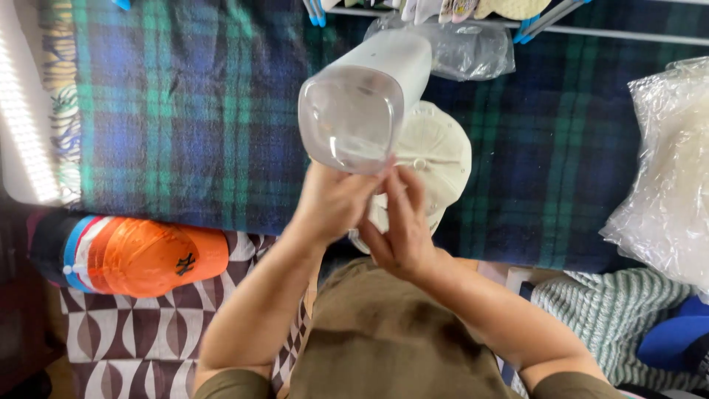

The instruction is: The person uses a hairdryer to blow air onto a white baseball cap held in their lap. They then use a wooden brush to scrub the cap's surface while continuing to apply heat with the hairdryer.

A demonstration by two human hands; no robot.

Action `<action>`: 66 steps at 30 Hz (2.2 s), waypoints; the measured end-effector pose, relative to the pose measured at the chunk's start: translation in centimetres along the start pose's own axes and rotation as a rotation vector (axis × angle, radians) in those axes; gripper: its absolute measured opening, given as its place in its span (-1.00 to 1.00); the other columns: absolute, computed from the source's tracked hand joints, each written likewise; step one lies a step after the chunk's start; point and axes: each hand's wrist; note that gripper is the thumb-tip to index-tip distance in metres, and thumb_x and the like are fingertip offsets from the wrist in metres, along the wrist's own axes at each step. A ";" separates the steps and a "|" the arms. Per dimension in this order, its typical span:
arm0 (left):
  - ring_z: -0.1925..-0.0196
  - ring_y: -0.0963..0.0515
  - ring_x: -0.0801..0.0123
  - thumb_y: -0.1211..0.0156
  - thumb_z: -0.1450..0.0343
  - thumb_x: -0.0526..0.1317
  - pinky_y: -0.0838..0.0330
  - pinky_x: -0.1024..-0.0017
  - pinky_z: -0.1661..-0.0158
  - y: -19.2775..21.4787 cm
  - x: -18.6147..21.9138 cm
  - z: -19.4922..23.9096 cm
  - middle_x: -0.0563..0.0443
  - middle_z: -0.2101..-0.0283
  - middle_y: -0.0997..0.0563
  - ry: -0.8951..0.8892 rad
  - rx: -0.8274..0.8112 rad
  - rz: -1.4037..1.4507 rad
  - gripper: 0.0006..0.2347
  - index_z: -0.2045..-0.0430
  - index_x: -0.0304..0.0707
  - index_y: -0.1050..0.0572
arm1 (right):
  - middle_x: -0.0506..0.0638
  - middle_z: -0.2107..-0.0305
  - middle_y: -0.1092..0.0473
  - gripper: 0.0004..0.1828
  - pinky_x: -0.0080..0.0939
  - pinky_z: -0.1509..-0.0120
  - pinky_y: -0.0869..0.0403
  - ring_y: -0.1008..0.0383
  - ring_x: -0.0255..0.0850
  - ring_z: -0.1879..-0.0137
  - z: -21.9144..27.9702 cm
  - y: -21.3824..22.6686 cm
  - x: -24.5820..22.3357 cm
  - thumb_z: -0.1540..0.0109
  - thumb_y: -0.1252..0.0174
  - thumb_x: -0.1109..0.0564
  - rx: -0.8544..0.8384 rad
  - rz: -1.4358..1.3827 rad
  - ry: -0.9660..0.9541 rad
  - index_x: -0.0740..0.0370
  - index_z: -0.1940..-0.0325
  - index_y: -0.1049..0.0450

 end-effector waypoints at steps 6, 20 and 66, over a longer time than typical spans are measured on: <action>0.19 -0.64 -0.30 -0.31 -0.33 -0.23 -0.48 -0.14 0.21 5.5 8.0 -5.9 -0.35 0.28 -0.63 -0.002 -0.366 -0.546 -0.68 0.14 -0.46 -0.44 | 0.30 -0.09 -0.36 -0.51 0.14 -0.24 -0.46 -0.44 0.21 -0.17 2.9 2.4 6.7 -0.28 -0.29 0.10 -0.052 -0.083 -0.099 0.32 -0.26 -0.45; 0.07 -0.64 -0.01 -0.16 -0.36 0.00 -0.54 -0.06 0.12 -6.5 9.5 -12.3 0.01 0.12 -0.65 0.187 -0.941 -1.210 -0.66 0.05 -0.11 -0.48 | 0.23 -0.04 -0.33 -0.35 0.07 -0.32 -0.32 -0.34 0.13 -0.18 5.1 4.2 10.2 -0.32 -0.11 -0.22 -0.249 0.031 -0.501 0.42 -0.18 -0.29; 0.02 -0.62 -0.19 -0.50 -0.12 0.10 -0.52 -0.08 0.13 1.5 0.4 12.4 -0.09 -0.21 -0.52 0.449 -0.092 -0.767 -0.21 -0.28 -0.08 -0.33 | 0.11 -0.22 -0.29 -0.54 0.06 -0.20 -0.50 -0.38 -0.02 -0.29 0.6 1.9 13.8 -0.47 -0.02 -0.09 -0.361 0.013 -0.389 0.14 -0.38 -0.43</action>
Point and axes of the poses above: each hand's wrist, its own z-axis away from the middle knuckle, its own y-axis out of the back of the hand, x = y × z
